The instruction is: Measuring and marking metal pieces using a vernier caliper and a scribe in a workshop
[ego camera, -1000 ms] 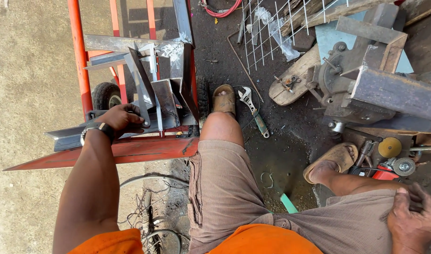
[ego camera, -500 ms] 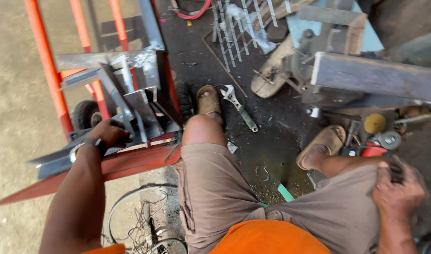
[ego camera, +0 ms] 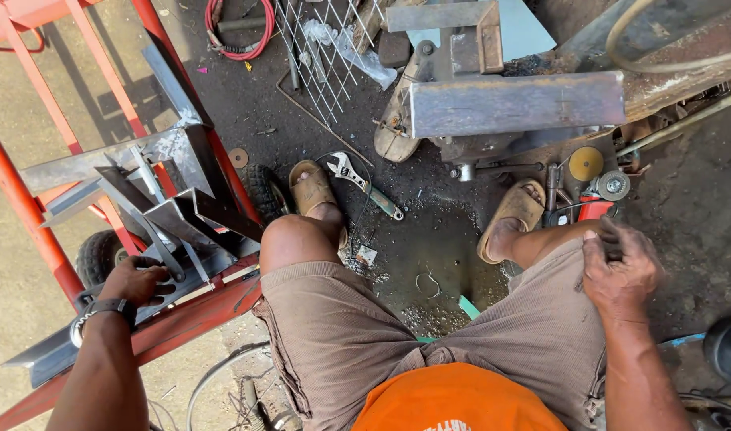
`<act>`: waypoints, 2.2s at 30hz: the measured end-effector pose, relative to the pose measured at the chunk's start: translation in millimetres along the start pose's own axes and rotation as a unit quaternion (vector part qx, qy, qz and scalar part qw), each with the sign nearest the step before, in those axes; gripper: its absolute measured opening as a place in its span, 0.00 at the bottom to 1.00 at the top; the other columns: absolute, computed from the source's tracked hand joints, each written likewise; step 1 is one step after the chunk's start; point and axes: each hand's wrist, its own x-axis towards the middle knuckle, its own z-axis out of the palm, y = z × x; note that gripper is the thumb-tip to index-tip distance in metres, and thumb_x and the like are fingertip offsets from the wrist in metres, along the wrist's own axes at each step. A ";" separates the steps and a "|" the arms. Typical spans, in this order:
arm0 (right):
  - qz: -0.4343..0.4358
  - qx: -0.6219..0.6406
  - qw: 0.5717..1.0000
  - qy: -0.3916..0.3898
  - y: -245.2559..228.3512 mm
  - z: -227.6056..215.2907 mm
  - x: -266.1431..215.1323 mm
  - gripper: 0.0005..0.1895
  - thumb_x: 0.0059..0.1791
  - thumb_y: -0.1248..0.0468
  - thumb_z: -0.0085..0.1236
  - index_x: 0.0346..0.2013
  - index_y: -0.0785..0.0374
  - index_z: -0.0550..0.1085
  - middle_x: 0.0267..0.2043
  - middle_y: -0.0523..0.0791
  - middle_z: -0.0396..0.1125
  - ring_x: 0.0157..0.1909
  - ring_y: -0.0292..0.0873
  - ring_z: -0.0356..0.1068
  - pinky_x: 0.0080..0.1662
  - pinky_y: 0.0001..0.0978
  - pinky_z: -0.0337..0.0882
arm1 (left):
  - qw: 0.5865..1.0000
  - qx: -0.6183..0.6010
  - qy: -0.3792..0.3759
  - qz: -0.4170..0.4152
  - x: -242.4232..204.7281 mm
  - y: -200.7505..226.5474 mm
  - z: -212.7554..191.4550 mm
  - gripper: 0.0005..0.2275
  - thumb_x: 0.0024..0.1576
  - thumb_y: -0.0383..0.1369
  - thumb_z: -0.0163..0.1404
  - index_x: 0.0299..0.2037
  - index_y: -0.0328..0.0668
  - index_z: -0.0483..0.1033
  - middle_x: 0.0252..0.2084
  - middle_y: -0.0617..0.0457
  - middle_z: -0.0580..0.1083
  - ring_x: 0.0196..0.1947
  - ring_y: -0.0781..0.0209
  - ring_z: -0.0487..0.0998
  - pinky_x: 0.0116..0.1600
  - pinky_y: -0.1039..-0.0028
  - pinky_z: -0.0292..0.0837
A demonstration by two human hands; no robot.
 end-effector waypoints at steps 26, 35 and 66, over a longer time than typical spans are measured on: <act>0.111 0.149 0.900 -0.394 -32.3 58.7 144.2 0.28 0.56 0.41 0.57 0.59 0.60 0.78 0.57 0.61 0.72 0.65 0.71 0.66 0.66 0.66 0.62 | 0.898 0.114 -0.088 0.417 -284.2 63.3 519.4 0.21 0.64 0.47 0.52 0.60 0.43 0.78 0.46 0.38 0.82 0.48 0.41 0.84 0.53 0.52 0.79; 0.124 0.259 0.862 -0.418 -46.1 91.9 152.2 0.18 0.54 0.55 0.62 0.48 0.67 0.81 0.32 0.56 0.76 0.37 0.51 0.73 0.47 0.49 0.75 | 0.921 0.107 -0.092 0.364 -242.1 91.4 576.6 0.20 0.62 0.50 0.55 0.56 0.44 0.78 0.41 0.47 0.82 0.40 0.53 0.86 0.48 0.61 0.80; -0.406 -0.134 0.876 0.224 -28.0 148.3 166.9 0.15 0.44 0.74 0.47 0.36 0.70 0.82 0.35 0.55 0.75 0.45 0.62 0.79 0.57 0.66 0.75 | 0.837 0.123 0.204 0.493 -213.3 152.6 551.2 0.36 0.58 0.27 0.52 0.77 0.49 0.49 0.69 0.40 0.67 0.71 0.41 0.67 0.76 0.37 0.48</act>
